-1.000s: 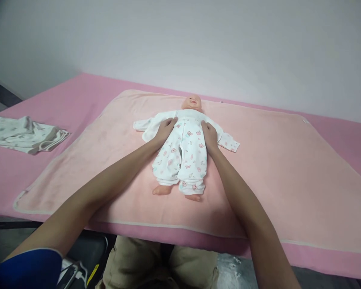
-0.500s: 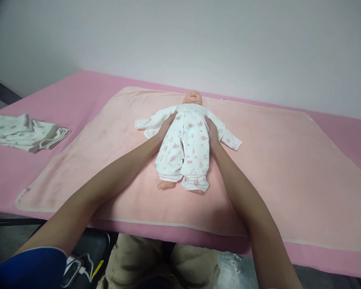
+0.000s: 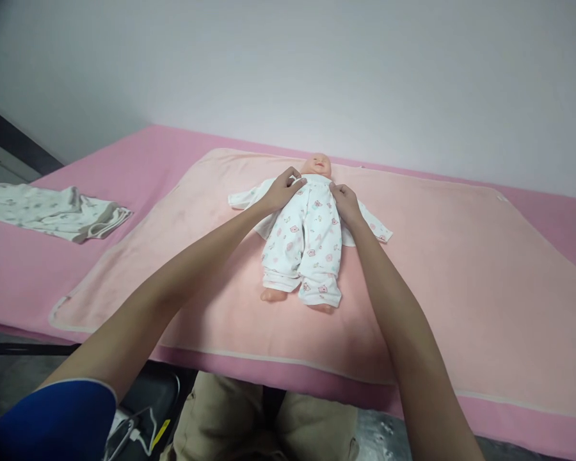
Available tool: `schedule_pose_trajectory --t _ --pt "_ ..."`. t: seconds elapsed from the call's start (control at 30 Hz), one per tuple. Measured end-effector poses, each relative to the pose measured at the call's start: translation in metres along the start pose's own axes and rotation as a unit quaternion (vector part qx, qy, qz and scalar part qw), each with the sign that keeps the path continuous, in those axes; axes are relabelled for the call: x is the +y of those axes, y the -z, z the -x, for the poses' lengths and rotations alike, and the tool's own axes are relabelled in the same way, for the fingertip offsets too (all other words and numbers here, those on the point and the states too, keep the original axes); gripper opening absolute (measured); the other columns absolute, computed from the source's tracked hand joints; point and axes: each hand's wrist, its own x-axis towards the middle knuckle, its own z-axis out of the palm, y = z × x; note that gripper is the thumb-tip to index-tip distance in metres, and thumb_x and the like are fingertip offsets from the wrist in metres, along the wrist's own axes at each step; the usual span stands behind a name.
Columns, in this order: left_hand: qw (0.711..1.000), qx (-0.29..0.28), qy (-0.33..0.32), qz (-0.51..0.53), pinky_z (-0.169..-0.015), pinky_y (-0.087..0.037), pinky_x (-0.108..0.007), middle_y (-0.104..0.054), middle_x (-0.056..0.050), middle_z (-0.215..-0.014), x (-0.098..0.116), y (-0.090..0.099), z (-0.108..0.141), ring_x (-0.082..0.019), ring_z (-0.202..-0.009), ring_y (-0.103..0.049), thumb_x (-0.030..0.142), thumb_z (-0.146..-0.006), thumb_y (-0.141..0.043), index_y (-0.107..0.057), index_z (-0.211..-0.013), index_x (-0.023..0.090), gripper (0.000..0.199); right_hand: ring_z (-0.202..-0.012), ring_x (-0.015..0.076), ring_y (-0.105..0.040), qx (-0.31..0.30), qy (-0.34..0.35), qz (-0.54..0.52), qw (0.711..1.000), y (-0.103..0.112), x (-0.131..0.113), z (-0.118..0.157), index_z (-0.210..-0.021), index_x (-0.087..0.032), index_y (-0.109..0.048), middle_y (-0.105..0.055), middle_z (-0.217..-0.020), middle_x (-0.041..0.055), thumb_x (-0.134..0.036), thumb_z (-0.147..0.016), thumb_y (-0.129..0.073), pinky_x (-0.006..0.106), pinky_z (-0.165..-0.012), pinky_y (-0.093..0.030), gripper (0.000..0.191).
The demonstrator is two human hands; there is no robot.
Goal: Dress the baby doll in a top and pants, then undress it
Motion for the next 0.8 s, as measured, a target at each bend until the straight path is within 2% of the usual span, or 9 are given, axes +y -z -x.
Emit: schedule_pose_trajectory --t 0.1,0.2,0.3,0.4,0.5,0.57,0.63,0.7,0.8 --pt "0.996 -0.021 -0.059 -0.06 -0.083 -0.038 -0.033 -0.055 0.0 -0.077 0.007 -0.001 -0.01 -0.021 -0.079 -0.051 0.033 -0.103 -0.077 -0.054 -0.093 0.024 0.026 -0.079 0.0183 -0.046 -0.026 0.071 0.107 0.991 0.003 -0.009 -0.002 -0.08 -0.024 -0.058 -0.053 -0.076 -0.002 -0.069 -0.098 -0.078 0.033 -0.077 -0.043 0.052" --pt "0.999 -0.028 -0.045 -0.002 -0.089 -0.039 -0.035 -0.057 -0.001 -0.077 0.007 -0.004 -0.018 -0.025 -0.083 -0.055 0.029 -0.097 -0.084 -0.059 -0.09 0.024 0.027 -0.08 0.0186 -0.046 -0.042 0.141 0.135 0.98 -0.001 -0.015 -0.005 -0.08 -0.024 -0.056 -0.054 -0.077 -0.002 -0.056 -0.099 -0.078 0.033 -0.082 -0.045 0.043" --pt "0.998 0.004 0.011 0.059 -0.093 -0.038 -0.035 -0.05 0.0 -0.072 -0.002 -0.009 -0.019 -0.025 -0.082 -0.056 0.025 -0.096 -0.086 -0.061 -0.087 0.024 0.026 -0.083 0.0191 -0.048 -0.033 0.102 0.073 0.992 -0.008 -0.01 -0.013 -0.079 -0.025 -0.054 -0.055 -0.079 -0.0017 -0.05 -0.098 -0.078 0.033 -0.087 -0.048 0.04" --pt "0.999 0.017 0.016 0.038 -0.095 -0.039 -0.036 -0.046 0.001 -0.068 -0.009 -0.011 -0.017 -0.027 -0.083 -0.058 0.027 -0.098 -0.084 -0.059 -0.085 0.025 0.028 -0.085 0.0204 -0.051 -0.027 0.042 0.052 0.997 -0.012 -0.001 -0.024 -0.079 -0.025 -0.053 -0.056 -0.079 -0.0015 -0.045 -0.096 -0.079 0.035 -0.09 -0.051 0.037" --pt "0.999 0.013 -0.022 -0.039 -0.103 -0.042 -0.041 -0.05 -0.002 -0.07 -0.009 -0.011 -0.021 -0.034 -0.096 -0.063 0.031 -0.102 -0.079 -0.055 -0.086 0.026 0.029 -0.091 0.0241 -0.053 0.004 0.053 0.132 0.99 -0.014 -0.001 -0.03 -0.08 -0.026 -0.052 -0.057 -0.081 0.0011 -0.041 -0.1 -0.074 0.041 -0.1 -0.051 0.033" --pt "0.995 0.031 -0.041 -0.09 -0.112 -0.04 -0.048 -0.054 -0.006 -0.079 -0.005 -0.008 -0.022 -0.039 -0.111 -0.062 0.032 -0.101 -0.078 -0.051 -0.085 0.026 0.033 -0.102 0.029 -0.056 0.042 0.081 0.204 0.975 -0.015 -0.011 -0.024 -0.083 -0.026 -0.052 -0.061 -0.09 0.0058 -0.039 -0.102 -0.07 0.05 -0.108 -0.049 0.029" --pt "0.988 0.047 -0.06 -0.136 -0.118 -0.036 -0.054 -0.059 -0.01 -0.092 0.001 -0.001 -0.012 -0.043 -0.125 -0.057 0.035 -0.097 -0.082 -0.05 -0.086 0.026 0.035 -0.117 0.0355 -0.056 0.069 0.131 0.268 0.952 -0.015 -0.03 -0.003 -0.093 -0.025 -0.056 -0.065 -0.108 0.0129 -0.037 -0.102 -0.068 0.058 -0.112 -0.045 0.02" --pt "0.977 0.036 -0.091 -0.189 -0.121 -0.035 -0.057 -0.063 -0.015 -0.109 0.008 0.014 0.018 -0.045 -0.132 -0.053 0.038 -0.096 -0.083 -0.054 -0.093 0.025 0.032 -0.129 0.0399 -0.053 0.054 0.213 0.316 0.923 -0.011 -0.053 0.038 -0.108 -0.023 -0.061 -0.065 -0.127 0.0177 -0.034 -0.102 -0.068 0.06 -0.113 -0.043 0.014" --pt "0.947 -0.008 -0.125 -0.295 -0.117 -0.038 -0.055 -0.064 -0.017 -0.128 0.02 0.044 0.096 -0.042 -0.13 -0.054 0.039 -0.103 -0.069 -0.059 -0.111 0.022 0.021 -0.126 0.0378 -0.058 -0.085 0.31 0.351 0.879 -0.001 -0.082 0.13 -0.118 -0.024 -0.064 -0.068 -0.13 0.0143 -0.029 -0.102 -0.069 0.055 -0.11 -0.044 0.018"
